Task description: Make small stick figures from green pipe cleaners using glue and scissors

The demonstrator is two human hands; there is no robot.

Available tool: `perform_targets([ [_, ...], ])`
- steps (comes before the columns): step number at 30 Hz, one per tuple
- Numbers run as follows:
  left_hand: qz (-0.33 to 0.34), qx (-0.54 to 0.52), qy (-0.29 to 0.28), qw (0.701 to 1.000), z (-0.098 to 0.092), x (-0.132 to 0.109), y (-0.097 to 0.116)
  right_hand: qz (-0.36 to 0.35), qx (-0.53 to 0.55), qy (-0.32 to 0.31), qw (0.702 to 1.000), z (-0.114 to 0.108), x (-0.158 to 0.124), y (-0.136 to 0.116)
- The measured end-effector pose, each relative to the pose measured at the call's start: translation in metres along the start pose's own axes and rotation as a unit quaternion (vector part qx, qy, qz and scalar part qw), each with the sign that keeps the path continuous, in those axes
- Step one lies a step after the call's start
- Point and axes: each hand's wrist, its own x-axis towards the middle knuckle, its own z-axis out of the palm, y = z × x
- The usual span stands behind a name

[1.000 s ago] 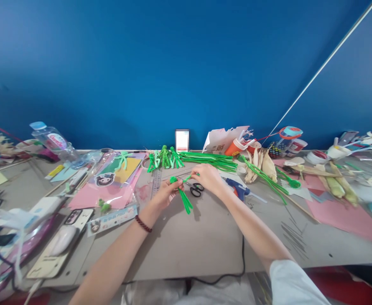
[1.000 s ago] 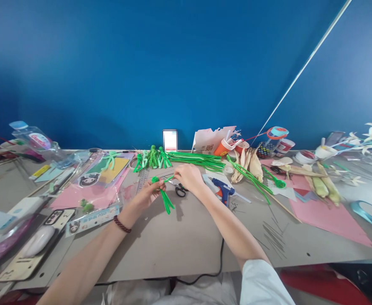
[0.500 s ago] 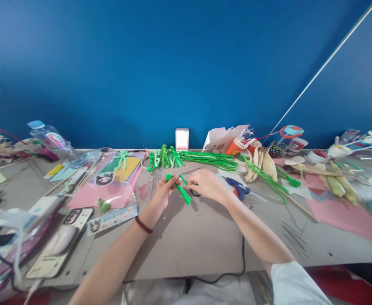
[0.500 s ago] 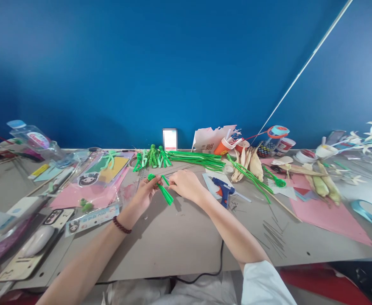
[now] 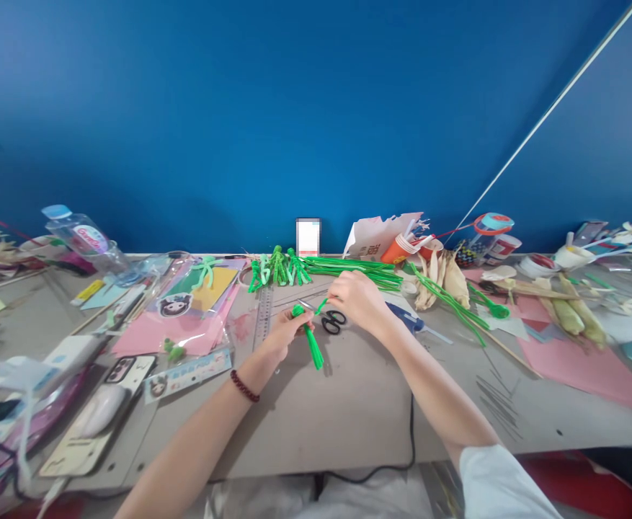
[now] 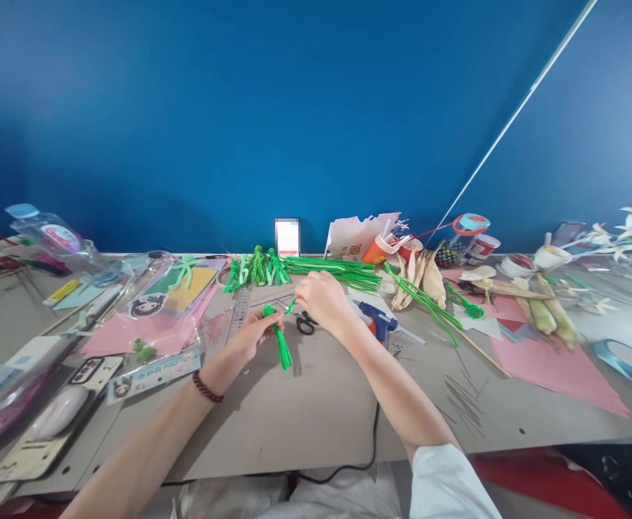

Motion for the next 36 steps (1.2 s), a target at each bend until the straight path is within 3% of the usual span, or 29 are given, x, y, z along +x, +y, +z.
perform_targets([
  [4, 0.032, -0.065, 0.053, 0.996, -0.006, 0.007, 0.0, -0.038, 0.012, -0.036, 0.999, -0.004, -0.003, -0.018],
  [8, 0.065, -0.119, 0.041, 0.99, -0.011, 0.011, 0.005, 0.005, 0.047, -0.059, 0.997, 0.007, -0.001, -0.024],
  [12, 0.069, -0.159, 0.002, 0.985, -0.009, 0.007, 0.01, 0.07, 0.077, -0.078, 0.991, 0.023, 0.003, -0.014],
  [15, 0.052, -0.132, -0.048, 0.989, -0.005, 0.001, 0.011, 0.084, 0.08, -0.077, 0.99, 0.028, 0.006, -0.002],
  [20, 0.047, -0.005, -0.094, 0.994, 0.001, -0.004, 0.008, 0.063, 0.004, -0.004, 0.998, 0.017, 0.008, 0.01],
  [25, 0.058, 0.038, -0.005, 0.998, 0.003, -0.002, 0.003, 0.009, -0.042, 0.022, 0.999, 0.002, 0.004, 0.001],
  [30, 0.065, -0.044, 0.078, 0.994, -0.004, 0.006, 0.001, -0.031, -0.029, 0.016, 0.999, -0.004, -0.003, -0.02],
  [36, 0.093, -0.16, 0.048, 0.981, -0.011, 0.012, 0.004, -0.026, -0.025, -0.056, 0.998, 0.009, 0.0, -0.03],
])
